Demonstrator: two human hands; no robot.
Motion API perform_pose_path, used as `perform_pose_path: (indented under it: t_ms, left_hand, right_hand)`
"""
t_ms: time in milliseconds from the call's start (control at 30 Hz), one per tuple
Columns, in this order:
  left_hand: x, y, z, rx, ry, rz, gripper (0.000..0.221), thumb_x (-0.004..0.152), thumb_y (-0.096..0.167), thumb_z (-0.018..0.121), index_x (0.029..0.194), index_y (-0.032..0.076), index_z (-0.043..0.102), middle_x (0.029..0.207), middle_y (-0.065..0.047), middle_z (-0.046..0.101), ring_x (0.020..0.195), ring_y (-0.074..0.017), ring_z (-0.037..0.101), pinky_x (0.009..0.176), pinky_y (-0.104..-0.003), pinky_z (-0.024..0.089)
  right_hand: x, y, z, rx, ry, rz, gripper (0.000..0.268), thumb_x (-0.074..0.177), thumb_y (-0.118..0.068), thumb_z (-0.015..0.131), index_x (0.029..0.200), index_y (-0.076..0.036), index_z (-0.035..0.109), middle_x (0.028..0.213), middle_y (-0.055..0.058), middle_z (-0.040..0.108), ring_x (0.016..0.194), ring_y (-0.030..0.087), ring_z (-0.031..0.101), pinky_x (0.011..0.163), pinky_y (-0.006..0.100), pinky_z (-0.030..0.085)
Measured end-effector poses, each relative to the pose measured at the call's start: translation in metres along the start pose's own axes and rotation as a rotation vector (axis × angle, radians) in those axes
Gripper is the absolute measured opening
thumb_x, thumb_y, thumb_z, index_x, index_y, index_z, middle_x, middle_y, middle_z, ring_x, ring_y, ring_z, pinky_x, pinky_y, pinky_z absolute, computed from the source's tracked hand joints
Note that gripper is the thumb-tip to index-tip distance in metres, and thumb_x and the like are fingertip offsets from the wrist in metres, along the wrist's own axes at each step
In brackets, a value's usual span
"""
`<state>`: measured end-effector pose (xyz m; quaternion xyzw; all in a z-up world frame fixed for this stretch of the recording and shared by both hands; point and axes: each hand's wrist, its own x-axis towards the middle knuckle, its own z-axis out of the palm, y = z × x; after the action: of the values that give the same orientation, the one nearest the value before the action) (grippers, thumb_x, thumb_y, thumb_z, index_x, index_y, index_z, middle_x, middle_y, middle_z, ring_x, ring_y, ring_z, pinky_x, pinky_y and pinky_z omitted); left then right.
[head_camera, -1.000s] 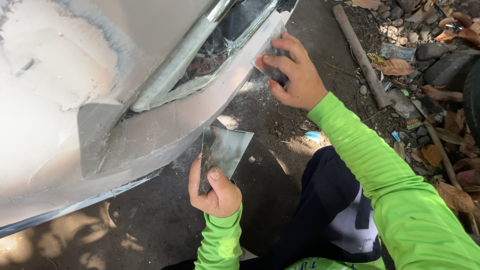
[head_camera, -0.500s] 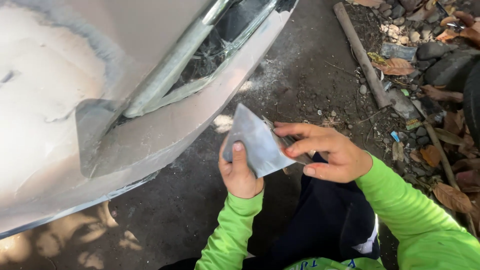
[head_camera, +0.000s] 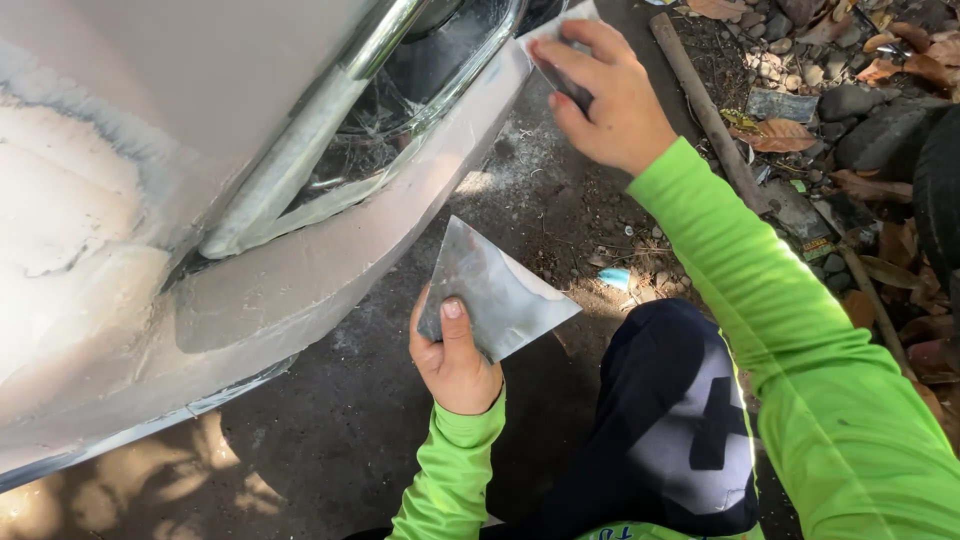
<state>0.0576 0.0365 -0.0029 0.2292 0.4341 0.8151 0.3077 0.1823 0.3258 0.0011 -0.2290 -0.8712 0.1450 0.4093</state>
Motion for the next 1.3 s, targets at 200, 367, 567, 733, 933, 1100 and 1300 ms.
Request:
perform_pose_path:
  t_ms: [200, 367, 567, 733, 933, 1100, 1300]
  left_hand:
    - [0.003, -0.008, 0.001, 0.002, 0.018, -0.051, 0.039, 0.106, 0.015, 0.060, 0.137, -0.009, 0.056, 0.124, -0.015, 0.069, 0.112, -0.0219, 0.067, 0.102, -0.037, 0.054]
    - [0.005, -0.011, 0.003, 0.093, 0.013, -0.043, 0.038, 0.107, 0.016, 0.058, 0.136, -0.009, 0.058, 0.124, -0.014, 0.070, 0.112, -0.0197, 0.066, 0.101, -0.035, 0.053]
    - [0.008, -0.015, -0.003, 0.199, 0.046, 0.082, 0.037, 0.108, 0.015, 0.059, 0.136, -0.009, 0.058, 0.124, -0.014, 0.070, 0.113, -0.0176, 0.065, 0.105, -0.032, 0.051]
    - [0.006, -0.014, -0.005, 0.272, 0.103, 0.091, 0.036, 0.108, 0.015, 0.061, 0.134, -0.010, 0.060, 0.121, -0.013, 0.070, 0.108, -0.0162, 0.064, 0.101, -0.030, 0.051]
    - [0.010, -0.016, -0.013, 0.342, 0.131, 0.145, 0.035, 0.108, 0.015, 0.058, 0.134, -0.008, 0.061, 0.120, -0.011, 0.070, 0.108, -0.0153, 0.064, 0.099, -0.029, 0.051]
    - [0.005, -0.011, -0.016, -0.112, 0.062, 0.025, 0.034, 0.108, 0.014, 0.060, 0.134, -0.007, 0.059, 0.119, -0.010, 0.069, 0.109, -0.0191, 0.065, 0.099, -0.035, 0.053]
    - [0.004, 0.015, -0.026, 0.028, 0.067, 0.062, 0.033, 0.106, 0.010, 0.059, 0.135, -0.005, 0.061, 0.120, -0.014, 0.070, 0.107, -0.0229, 0.068, 0.099, -0.036, 0.055]
  right_hand:
    - [0.000, 0.017, 0.008, 0.023, -0.057, -0.065, 0.052, 0.090, -0.007, 0.071, 0.141, -0.011, 0.066, 0.145, 0.018, 0.053, 0.138, 0.041, 0.052, 0.120, 0.048, 0.045]
    - [-0.021, 0.029, 0.018, 0.051, -0.135, -0.135, 0.055, 0.079, -0.008, 0.068, 0.134, -0.015, 0.069, 0.143, 0.015, 0.055, 0.148, 0.042, 0.045, 0.129, 0.057, 0.033]
    - [-0.037, 0.019, 0.039, 0.158, -0.039, -0.097, 0.048, 0.089, -0.014, 0.068, 0.137, -0.014, 0.065, 0.150, 0.017, 0.051, 0.151, 0.046, 0.040, 0.127, 0.058, 0.035]
    - [-0.045, 0.008, 0.063, 0.038, -0.059, -0.122, 0.055, 0.080, -0.011, 0.068, 0.134, -0.013, 0.068, 0.147, 0.016, 0.051, 0.147, 0.048, 0.040, 0.125, 0.059, 0.034]
    - [-0.062, -0.089, -0.014, 0.630, -0.311, -0.032, 0.044, 0.088, -0.013, 0.065, 0.132, -0.010, 0.064, 0.151, 0.016, 0.055, 0.145, 0.038, 0.053, 0.122, 0.048, 0.043]
    - [-0.103, -0.119, -0.029, 0.837, -0.487, 0.142, 0.044, 0.093, -0.016, 0.066, 0.136, -0.005, 0.062, 0.152, 0.021, 0.056, 0.141, 0.038, 0.058, 0.116, 0.045, 0.047]
    - [-0.085, -0.153, -0.040, 0.350, -0.304, 0.084, 0.046, 0.091, -0.014, 0.065, 0.136, -0.009, 0.062, 0.152, 0.023, 0.053, 0.144, 0.043, 0.053, 0.117, 0.048, 0.045]
